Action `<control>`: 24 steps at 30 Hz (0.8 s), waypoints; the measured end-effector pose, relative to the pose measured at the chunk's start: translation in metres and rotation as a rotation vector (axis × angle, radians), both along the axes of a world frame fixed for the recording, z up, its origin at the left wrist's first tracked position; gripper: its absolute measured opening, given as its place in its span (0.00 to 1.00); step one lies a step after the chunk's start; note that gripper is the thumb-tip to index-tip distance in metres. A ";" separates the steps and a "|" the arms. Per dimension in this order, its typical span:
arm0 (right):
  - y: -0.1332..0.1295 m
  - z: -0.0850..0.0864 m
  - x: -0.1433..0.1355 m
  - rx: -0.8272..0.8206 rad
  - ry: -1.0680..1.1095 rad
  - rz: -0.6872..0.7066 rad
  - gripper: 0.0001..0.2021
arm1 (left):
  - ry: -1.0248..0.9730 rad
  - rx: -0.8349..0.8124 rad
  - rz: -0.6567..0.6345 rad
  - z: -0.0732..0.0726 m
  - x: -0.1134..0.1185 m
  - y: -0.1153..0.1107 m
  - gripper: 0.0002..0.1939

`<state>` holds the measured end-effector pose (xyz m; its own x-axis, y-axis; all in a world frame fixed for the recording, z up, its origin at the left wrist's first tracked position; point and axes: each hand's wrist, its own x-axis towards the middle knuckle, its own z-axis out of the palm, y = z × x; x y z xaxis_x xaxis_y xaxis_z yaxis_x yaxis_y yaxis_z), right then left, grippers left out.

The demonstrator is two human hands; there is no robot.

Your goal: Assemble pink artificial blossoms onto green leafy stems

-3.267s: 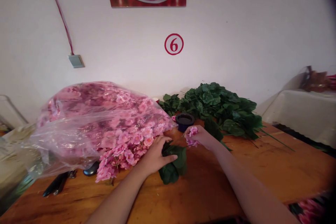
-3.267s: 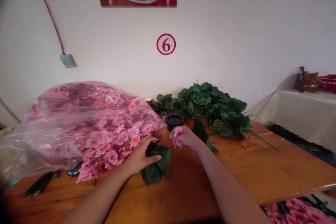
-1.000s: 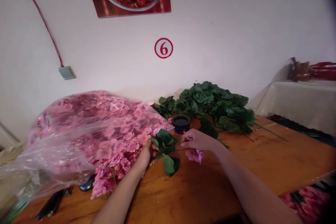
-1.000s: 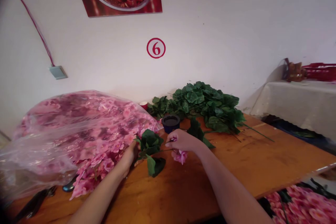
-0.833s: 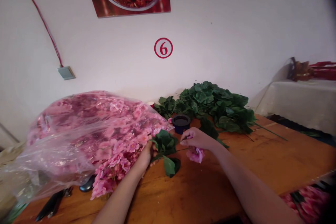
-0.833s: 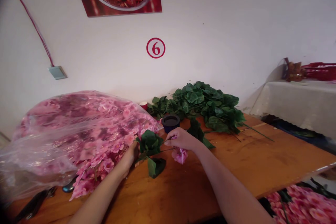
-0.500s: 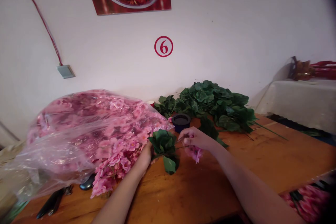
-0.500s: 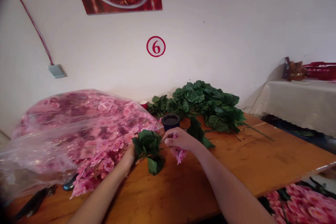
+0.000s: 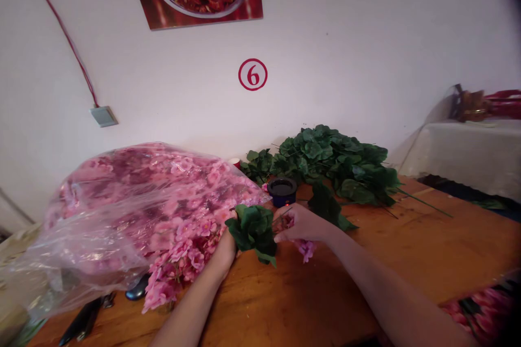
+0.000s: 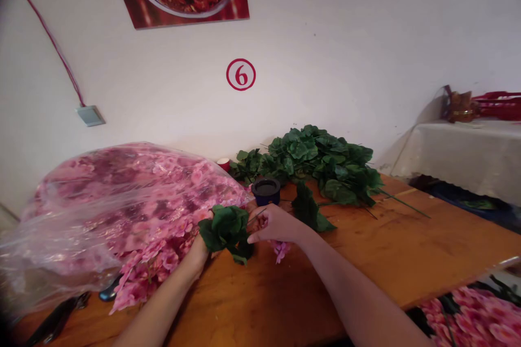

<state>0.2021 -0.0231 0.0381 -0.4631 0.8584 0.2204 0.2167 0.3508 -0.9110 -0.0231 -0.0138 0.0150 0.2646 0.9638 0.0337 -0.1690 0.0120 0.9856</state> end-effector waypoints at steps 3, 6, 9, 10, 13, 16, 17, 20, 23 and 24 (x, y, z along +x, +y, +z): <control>0.002 -0.006 -0.002 0.014 0.046 0.005 0.14 | 0.011 0.080 0.038 -0.003 0.000 0.002 0.19; 0.001 -0.006 -0.005 -0.026 0.099 0.067 0.15 | 0.035 0.094 0.053 -0.004 0.000 0.004 0.17; 0.000 -0.005 -0.006 -0.021 0.122 0.095 0.14 | 0.031 0.085 0.086 -0.004 0.000 0.004 0.17; 0.000 -0.004 -0.006 -0.002 0.117 0.083 0.13 | 0.027 0.081 0.103 -0.004 0.001 0.004 0.17; 0.001 -0.004 -0.005 0.065 0.077 0.021 0.11 | 0.004 0.060 0.069 -0.004 0.002 0.003 0.20; 0.003 -0.004 -0.004 0.097 0.055 -0.032 0.10 | -0.005 0.034 -0.001 -0.003 0.002 0.001 0.24; 0.003 -0.004 -0.004 0.097 0.056 -0.051 0.10 | 0.005 0.028 0.001 -0.003 0.002 0.001 0.24; 0.001 -0.001 -0.003 0.018 0.083 -0.080 0.10 | 0.024 0.046 0.014 -0.002 0.002 0.001 0.23; -0.004 0.006 -0.004 -0.092 0.160 -0.046 0.16 | -0.001 0.116 -0.002 -0.001 0.005 0.003 0.22; -0.005 0.008 -0.005 -0.113 0.183 -0.043 0.17 | -0.006 0.137 -0.005 -0.001 0.005 0.004 0.23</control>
